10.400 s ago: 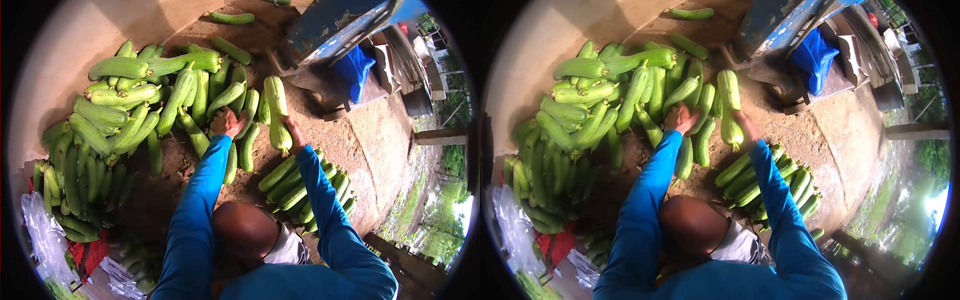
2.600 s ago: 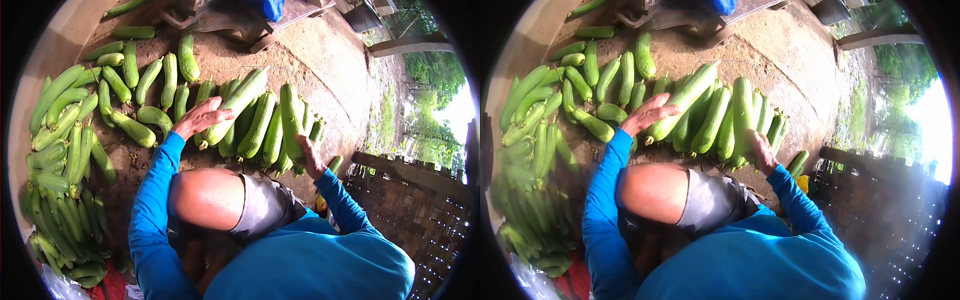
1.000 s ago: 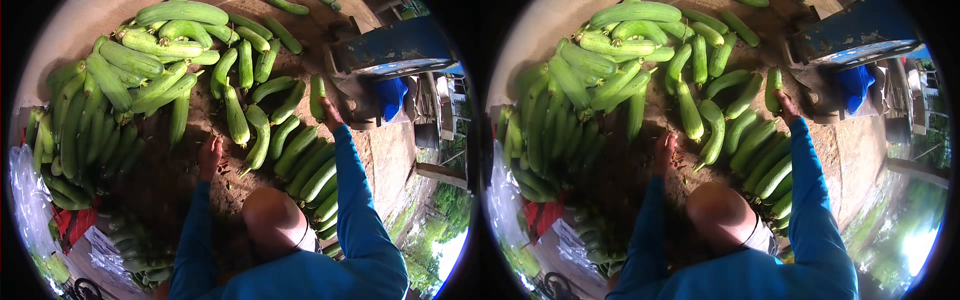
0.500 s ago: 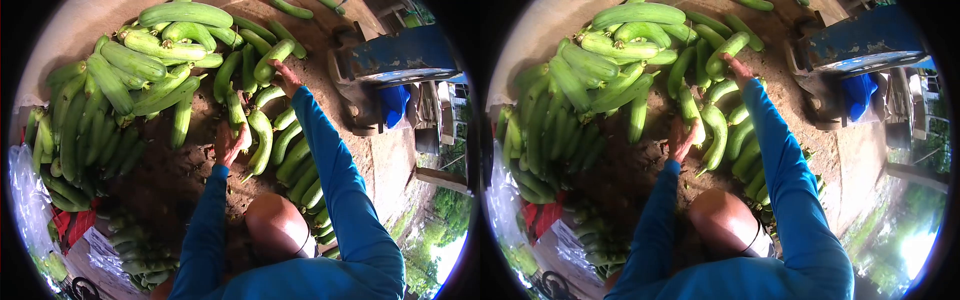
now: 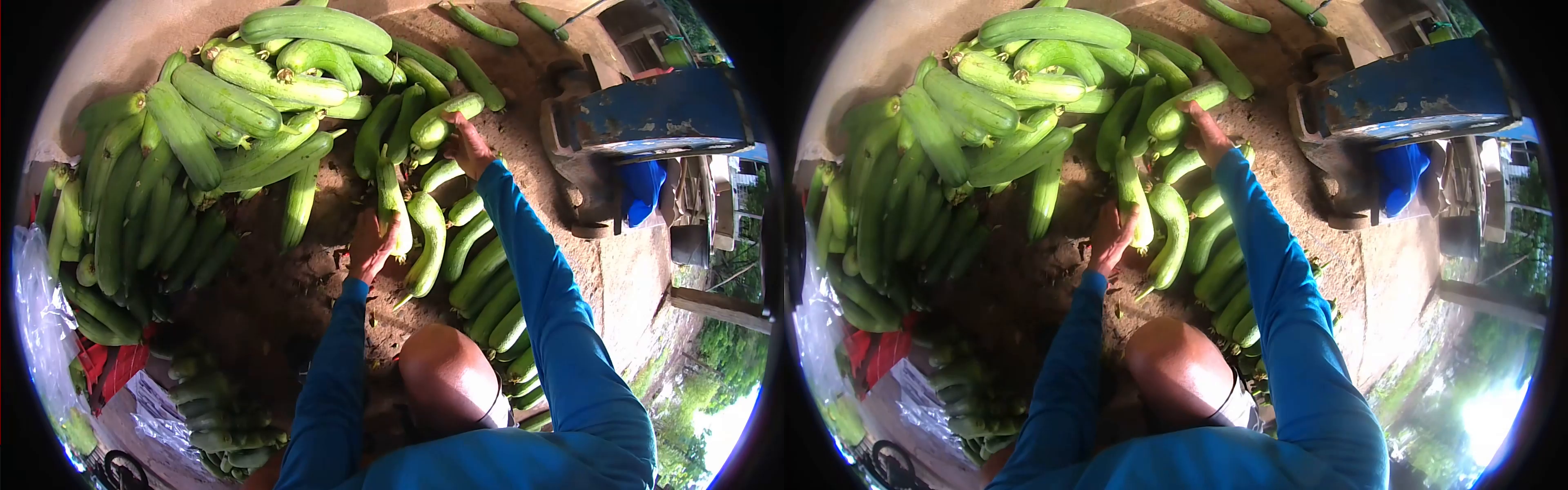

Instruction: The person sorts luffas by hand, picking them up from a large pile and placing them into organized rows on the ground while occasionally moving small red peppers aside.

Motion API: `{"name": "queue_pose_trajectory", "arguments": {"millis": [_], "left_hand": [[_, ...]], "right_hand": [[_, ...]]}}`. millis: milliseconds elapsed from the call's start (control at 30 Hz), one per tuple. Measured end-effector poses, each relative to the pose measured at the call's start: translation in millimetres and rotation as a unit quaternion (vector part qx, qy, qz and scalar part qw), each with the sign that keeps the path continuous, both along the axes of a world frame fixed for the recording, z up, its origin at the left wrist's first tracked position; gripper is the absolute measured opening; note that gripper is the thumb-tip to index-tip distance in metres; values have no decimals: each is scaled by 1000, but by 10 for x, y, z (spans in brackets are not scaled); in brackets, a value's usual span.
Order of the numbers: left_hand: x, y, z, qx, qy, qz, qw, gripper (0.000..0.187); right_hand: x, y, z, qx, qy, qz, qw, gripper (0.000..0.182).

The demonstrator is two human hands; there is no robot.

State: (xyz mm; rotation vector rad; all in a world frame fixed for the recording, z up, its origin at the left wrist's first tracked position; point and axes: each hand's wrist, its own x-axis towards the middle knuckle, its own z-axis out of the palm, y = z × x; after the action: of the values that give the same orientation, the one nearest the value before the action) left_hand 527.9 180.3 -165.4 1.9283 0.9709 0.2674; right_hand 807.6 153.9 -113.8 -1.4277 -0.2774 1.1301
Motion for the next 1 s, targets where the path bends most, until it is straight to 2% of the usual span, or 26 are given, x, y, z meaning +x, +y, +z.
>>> {"name": "queue_pose_trajectory", "arguments": {"millis": [33, 67, 100, 167, 200, 233, 300, 333, 367, 433, 500, 567, 633, 667, 700, 733, 767, 833, 867, 900, 933, 1000], "left_hand": [[-12, 19, -36, -1, 0, -1, 1000, 54], [-20, 27, -178, -55, -31, 32, 998, 52], [-58, 34, -253, -110, -62, 65, 990, 50], [-172, 52, -367, -152, -98, 16, 983, 51], [-126, 109, -364, -242, -92, 43, 965, 51], [-148, 127, -349, -266, -90, 52, 958, 51], [-173, 180, -178, -312, -87, 70, 943, 51], [-209, 199, -64, -332, -81, 64, 938, 51], [-241, 197, 20, -353, -75, 58, 931, 50], [-270, 224, -199, -326, -129, 49, 935, 50], [-183, 257, 218, -247, -93, 137, 955, 47], [-115, 246, 409, -250, -81, 152, 953, 46], [24, 137, 635, -115, -65, 42, 990, 49], [83, 51, 678, -153, -125, 22, 980, 51], [125, 34, 782, -219, -46, -18, 974, 54], [154, -39, 829, -203, -49, -16, 978, 56], [153, -102, 846, -186, -52, -14, 981, 58], [80, -124, 765, -184, -57, -4, 981, 61], [1, -86, 634, -235, -149, -5, 961, 59], [-75, -47, 593, -280, -239, -5, 930, 58], [-169, -25, 939, -348, -294, 21, 890, 53], [-494, 148, 1436, -390, -291, 36, 873, 49]], "right_hand": [[-7, -14, -30, -6, 22, -4, 1000, 76], [-115, -61, 130, 5, 23, -9, 1000, 76], [-155, -61, 152, 34, 87, -27, 995, 74], [-310, -161, 330, 64, 156, -62, 984, 71], [-352, -220, 342, 120, 199, -36, 972, 69], [-435, -268, 334, 135, 218, -72, 964, 67], [-574, -463, 286, 192, 306, -31, 932, 68], [-688, -576, 316, 176, 257, -40, 949, 66], [-785, -668, 291, 200, 285, -46, 936, 65], [-992, -818, 358, 214, 303, -48, 927, 66], [-1115, -979, 364, 208, 297, -70, 929, 66], [-1184, -1150, 288, 179, 292, -71, 937, 65], [-1231, -1299, 231, 136, 287, -47, 947, 70], [-1248, -1376, 171, 115, 268, -38, 956, 70], [-1266, -1437, 120, 94, 250, -28, 963, 70], [-1277, -1511, 80, 51, 240, -12, 969, 73], [-1357, -1402, 304, 28, 182, 49, 982, 71], [-1392, -1446, -26, -9, 27, 152, 988, 67], [-1536, -1237, 536, -45, 30, 182, 982, 63], [-1624, -1057, 705, -2, -18, 237, 971, 61], [-1728, -910, 872, 11, -97, 257, 961, 64], [-1962, -628, 1125, 3, -239, 303, 923, 65]]}}
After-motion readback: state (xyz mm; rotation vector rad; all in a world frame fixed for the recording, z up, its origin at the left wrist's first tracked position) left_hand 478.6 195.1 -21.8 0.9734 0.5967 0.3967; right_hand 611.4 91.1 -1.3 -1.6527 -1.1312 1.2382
